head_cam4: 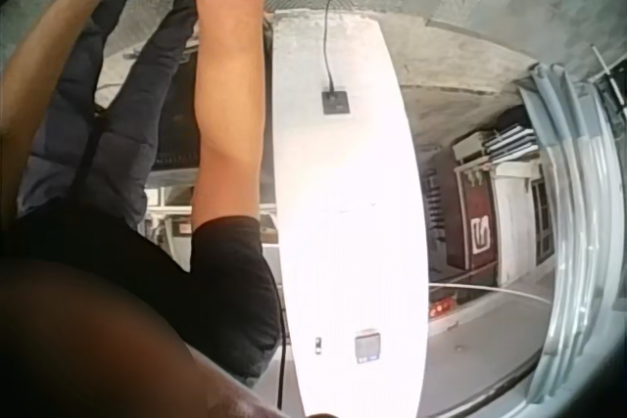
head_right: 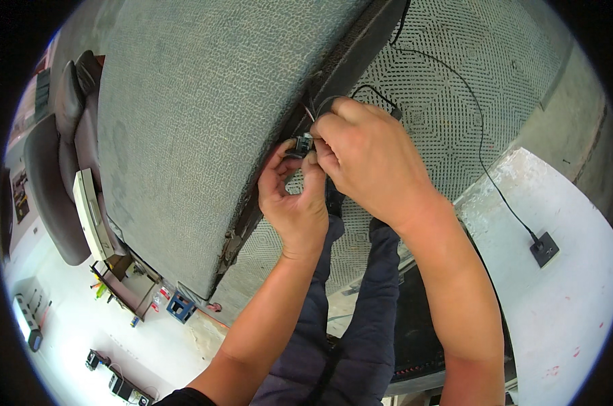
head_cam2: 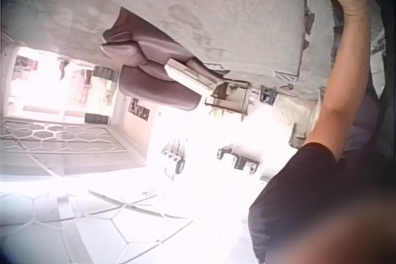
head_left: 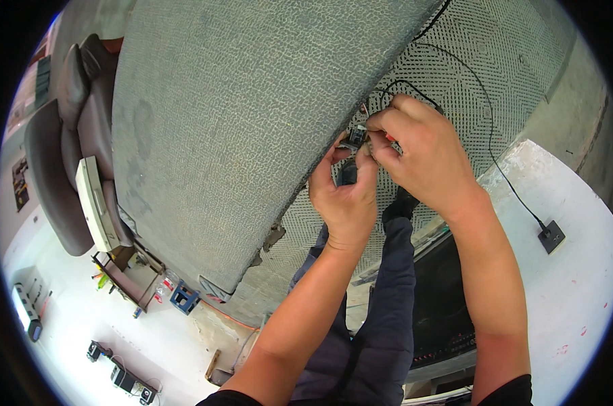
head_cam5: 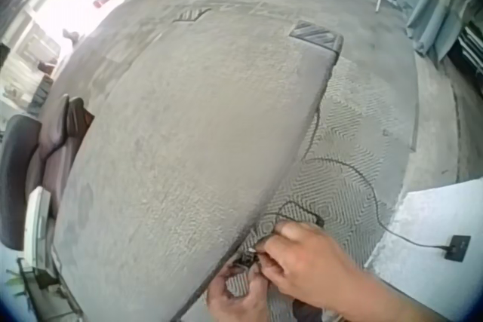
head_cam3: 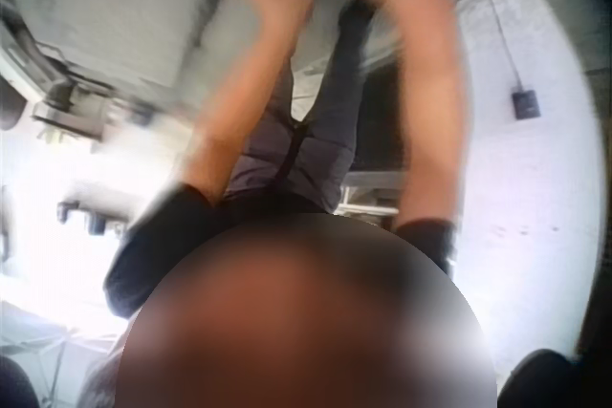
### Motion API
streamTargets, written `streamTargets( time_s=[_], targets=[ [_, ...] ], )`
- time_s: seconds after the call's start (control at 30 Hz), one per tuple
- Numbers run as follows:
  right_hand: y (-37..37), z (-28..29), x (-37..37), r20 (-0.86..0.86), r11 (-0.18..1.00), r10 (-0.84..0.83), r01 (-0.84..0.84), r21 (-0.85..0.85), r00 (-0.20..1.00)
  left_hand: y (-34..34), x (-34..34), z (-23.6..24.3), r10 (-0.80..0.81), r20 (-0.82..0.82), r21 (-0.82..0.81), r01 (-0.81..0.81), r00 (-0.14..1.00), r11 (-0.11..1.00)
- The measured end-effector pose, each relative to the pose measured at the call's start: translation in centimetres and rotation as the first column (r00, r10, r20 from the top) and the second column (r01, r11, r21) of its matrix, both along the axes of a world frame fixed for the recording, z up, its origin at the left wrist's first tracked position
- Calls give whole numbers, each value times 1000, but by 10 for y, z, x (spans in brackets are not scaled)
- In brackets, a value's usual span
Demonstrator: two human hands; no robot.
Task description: The person plugs in a power cord, then sits on the floor to work on the back of a large speaker. They connect wires to a small circuit board, secure it, and then test the speaker by turning knobs on the front panel.
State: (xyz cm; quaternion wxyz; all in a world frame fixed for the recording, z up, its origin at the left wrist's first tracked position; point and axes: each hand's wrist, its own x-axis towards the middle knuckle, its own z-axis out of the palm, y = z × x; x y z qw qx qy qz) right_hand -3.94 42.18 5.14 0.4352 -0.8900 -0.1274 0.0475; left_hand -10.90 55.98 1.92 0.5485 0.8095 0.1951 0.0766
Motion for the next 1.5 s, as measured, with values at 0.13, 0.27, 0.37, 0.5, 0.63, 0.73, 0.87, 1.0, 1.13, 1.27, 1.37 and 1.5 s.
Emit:
streamTargets(
  time_s=[0.13, 0.27, 0.37, 0.5, 0.63, 0.73, 0.87, 1.0, 1.13, 1.27, 1.37, 1.5],
  targets=[
    [1, -2, -3, 34, 1000, -28, 28, -7, 999, 1, 0, 1, -9, -14, -19, 8, 1000, 1000],
    [3, -3, -7, 28, 997, -78, 78, 2, 997, 1, 0, 0, -14, 0, -27, 14, 1000, 1000],
    [5, -3, -9, -13, 994, -103, 103, 34, 995, 2, 0, -1, -20, -5, 16, 20, 1000, 1000],
    [11, -3, -12, -127, 974, -189, 202, 101, 974, 3, -1, 0, -35, 7, 55, 35, 999, 998],
    [10, -5, -12, -61, 984, -159, 164, 74, 985, 4, -2, -1, -53, 13, 88, 52, 999, 995],
    [9, -7, -10, 64, 995, -102, 101, 18, 993, 4, -2, -2, -51, 10, 83, 50, 999, 995],
    [8, -6, -8, 120, 998, -63, 65, -14, 991, 3, -3, -2, -46, 18, 75, 44, 999, 996],
    [10, -3, -9, -61, 992, -114, 117, 56, 992, 4, -3, -1, -57, 29, 99, 54, 998, 994],
    [9, -3, -7, -33, 995, -93, 94, 31, 995, 4, -3, -2, -62, 43, 124, 56, 997, 991],
    [5, -5, -5, 128, 999, 11, -7, -34, 992, 3, -3, -4, -19, 34, 76, 16, 999, 997],
    [7, -5, -6, 84, 999, -28, 26, 25, 996, 2, -1, -2, -33, 19, 108, 31, 999, 994],
    [7, -5, -6, 45, 999, -40, 40, 7, 998, 3, 1, 5, -43, -36, 60, 45, 998, 997]
  ],
)
